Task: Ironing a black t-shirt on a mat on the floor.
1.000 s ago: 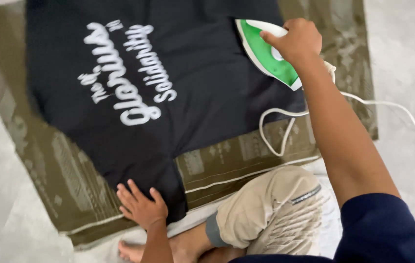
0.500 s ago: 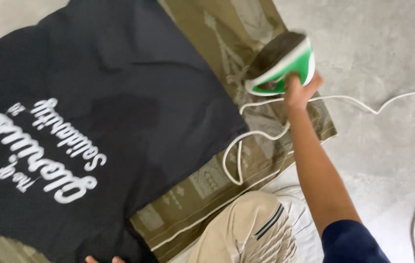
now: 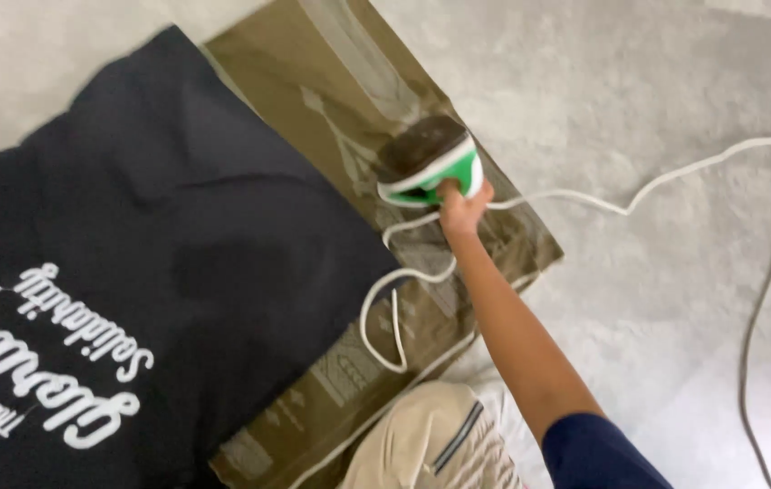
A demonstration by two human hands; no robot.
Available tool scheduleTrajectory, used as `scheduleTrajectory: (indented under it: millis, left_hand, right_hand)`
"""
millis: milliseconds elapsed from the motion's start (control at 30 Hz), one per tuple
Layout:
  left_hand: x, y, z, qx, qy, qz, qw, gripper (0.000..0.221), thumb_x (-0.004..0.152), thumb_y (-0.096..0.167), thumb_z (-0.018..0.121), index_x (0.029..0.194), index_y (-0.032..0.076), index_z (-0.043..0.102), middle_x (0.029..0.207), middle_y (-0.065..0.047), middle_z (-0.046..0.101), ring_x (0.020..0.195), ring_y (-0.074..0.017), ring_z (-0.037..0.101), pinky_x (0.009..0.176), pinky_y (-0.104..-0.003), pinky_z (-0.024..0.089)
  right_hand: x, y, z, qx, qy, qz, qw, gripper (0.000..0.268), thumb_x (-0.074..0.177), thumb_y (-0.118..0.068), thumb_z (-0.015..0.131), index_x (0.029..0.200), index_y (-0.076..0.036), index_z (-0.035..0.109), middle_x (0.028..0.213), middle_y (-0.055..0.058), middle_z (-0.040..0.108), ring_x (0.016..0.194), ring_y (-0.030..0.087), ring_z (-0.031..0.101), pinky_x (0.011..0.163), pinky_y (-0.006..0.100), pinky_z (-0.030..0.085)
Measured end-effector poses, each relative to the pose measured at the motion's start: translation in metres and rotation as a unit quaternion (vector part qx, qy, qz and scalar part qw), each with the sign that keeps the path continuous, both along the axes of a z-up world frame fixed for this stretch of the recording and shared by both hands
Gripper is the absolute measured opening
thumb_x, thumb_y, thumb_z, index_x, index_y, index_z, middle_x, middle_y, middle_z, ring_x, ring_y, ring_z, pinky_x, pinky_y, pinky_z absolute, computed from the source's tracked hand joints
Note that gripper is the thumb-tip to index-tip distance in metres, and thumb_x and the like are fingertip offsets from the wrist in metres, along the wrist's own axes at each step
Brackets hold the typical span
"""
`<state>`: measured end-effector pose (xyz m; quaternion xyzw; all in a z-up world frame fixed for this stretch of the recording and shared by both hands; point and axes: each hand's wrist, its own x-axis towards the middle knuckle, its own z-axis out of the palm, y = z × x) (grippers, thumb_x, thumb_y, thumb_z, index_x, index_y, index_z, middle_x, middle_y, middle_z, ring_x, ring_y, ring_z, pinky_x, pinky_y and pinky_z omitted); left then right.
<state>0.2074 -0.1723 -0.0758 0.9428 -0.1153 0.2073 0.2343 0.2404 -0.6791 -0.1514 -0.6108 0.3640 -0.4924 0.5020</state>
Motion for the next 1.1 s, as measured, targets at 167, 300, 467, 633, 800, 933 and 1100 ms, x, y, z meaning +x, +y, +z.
scheduleTrajectory:
  millis: [167,300,467,633,800,933,1100]
  left_hand:
    - [0.022,-0.153,-0.003,-0.058,0.014,-0.142,0.988,0.031,0.087,0.022,0.052,0.114,0.009,0.059,0.123,-0.018,0.053,0.111,-0.0380,0.050,0.092,-0.049,0.037]
    - [0.030,-0.303,0.015,-0.110,0.022,-0.336,0.935,0.030,0.087,0.021,0.048,0.114,0.013,0.059,0.118,-0.011,0.055,0.107,-0.0285,0.055,0.085,-0.040,0.041]
    - [0.030,-0.359,0.020,-0.098,0.086,-0.372,0.919,0.037,0.085,0.016,0.049,0.122,0.014,0.054,0.119,-0.010,0.054,0.110,-0.0262,0.052,0.088,-0.041,0.037]
    - [0.041,-0.286,0.040,-0.086,0.064,-0.334,0.936,0.039,0.078,0.015,0.057,0.116,0.012,0.058,0.117,-0.010,0.057,0.108,-0.0268,0.055,0.088,-0.040,0.041]
    - [0.037,-0.100,0.049,-0.017,0.224,-0.011,0.974,0.036,0.081,0.014,0.055,0.117,0.006,0.059,0.125,-0.017,0.052,0.115,-0.0346,0.046,0.094,-0.050,0.034]
    - [0.001,0.058,0.036,-0.003,0.049,0.071,0.996,0.035,0.082,0.005,0.058,0.116,-0.003,0.057,0.115,-0.023,0.054,0.108,-0.0386,0.050,0.092,-0.049,0.037]
    - [-0.036,0.154,0.045,-0.089,0.321,0.364,0.870,0.050,0.089,0.020,0.056,0.132,-0.002,0.043,0.127,-0.025,0.044,0.118,-0.0402,0.037,0.095,-0.053,0.032]
  right_hand:
    - [0.002,-0.003,0.021,-0.042,0.008,0.019,0.999,0.008,0.052,0.000,0.056,0.046,-0.004,0.055,0.041,0.006,0.047,0.044,0.013,0.049,0.051,0.030,0.043]
    - [0.008,0.007,0.036,-0.040,-0.011,0.026,0.999,0.008,0.057,0.001,0.054,0.050,-0.004,0.054,0.041,0.008,0.048,0.042,0.015,0.050,0.048,0.028,0.043]
    - [0.003,-0.005,0.010,-0.061,-0.006,0.032,0.998,0.010,0.058,0.001,0.056,0.052,-0.007,0.055,0.041,0.006,0.049,0.042,0.012,0.050,0.047,0.025,0.042]
    - [-0.002,-0.001,0.021,-0.052,-0.001,0.054,0.997,0.010,0.059,0.001,0.057,0.054,-0.007,0.057,0.044,0.005,0.053,0.045,0.010,0.051,0.048,0.024,0.042]
    - [-0.010,-0.003,0.018,-0.031,0.150,0.087,0.984,0.010,0.064,-0.012,0.054,0.066,-0.011,0.064,0.061,0.001,0.061,0.059,0.013,0.054,0.054,0.033,0.045]
    - [-0.024,0.034,0.095,-0.002,0.261,0.109,0.959,0.032,0.085,-0.031,0.054,0.110,-0.010,0.052,0.098,0.016,0.063,0.090,0.035,0.060,0.073,0.046,0.045]
    - [-0.068,0.129,0.109,-0.186,0.190,0.085,0.960,0.060,0.070,-0.007,0.071,0.123,-0.001,0.043,0.114,0.016,0.046,0.107,0.031,0.049,0.094,0.043,0.038]
